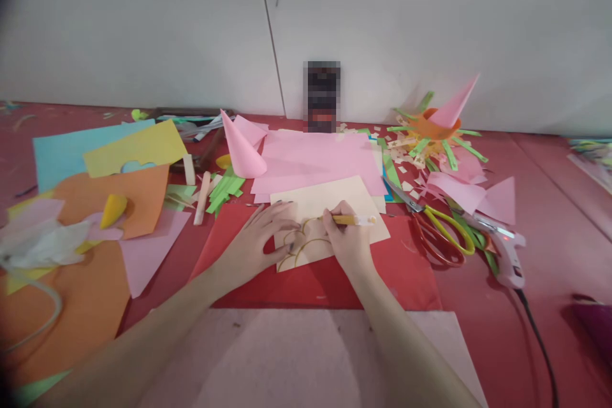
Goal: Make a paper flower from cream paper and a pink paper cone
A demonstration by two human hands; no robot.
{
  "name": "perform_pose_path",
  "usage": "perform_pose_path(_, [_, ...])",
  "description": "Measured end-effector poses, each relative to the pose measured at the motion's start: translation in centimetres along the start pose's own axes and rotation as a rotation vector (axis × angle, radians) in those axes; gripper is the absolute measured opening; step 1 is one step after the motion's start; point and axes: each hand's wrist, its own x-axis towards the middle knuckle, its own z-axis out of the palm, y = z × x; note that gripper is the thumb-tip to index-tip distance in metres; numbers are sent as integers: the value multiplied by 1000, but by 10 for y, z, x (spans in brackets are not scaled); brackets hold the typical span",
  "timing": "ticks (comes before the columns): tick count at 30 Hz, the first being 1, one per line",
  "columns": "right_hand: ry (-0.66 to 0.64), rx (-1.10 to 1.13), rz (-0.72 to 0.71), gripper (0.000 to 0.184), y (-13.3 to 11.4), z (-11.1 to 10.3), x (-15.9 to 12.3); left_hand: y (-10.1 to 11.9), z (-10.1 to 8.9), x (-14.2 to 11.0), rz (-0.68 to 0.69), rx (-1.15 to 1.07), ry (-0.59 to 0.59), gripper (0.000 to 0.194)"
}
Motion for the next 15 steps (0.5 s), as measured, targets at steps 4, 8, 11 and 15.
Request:
perform_pose_path(4, [-6,-11,-14,25,1,-1,0,0,0,0,11,-7,17,26])
perform_pose_path(8, [20,-11,-3,26,1,-2,0,0,0,0,3,-9,1,26])
perform_pose_path(11, [5,39,16,27,1,-3,1,0,0,0,6,-10,-3,26])
perform_pose_path(15, [-42,43,22,25,0,-2,1,1,0,0,10,-9,13,27])
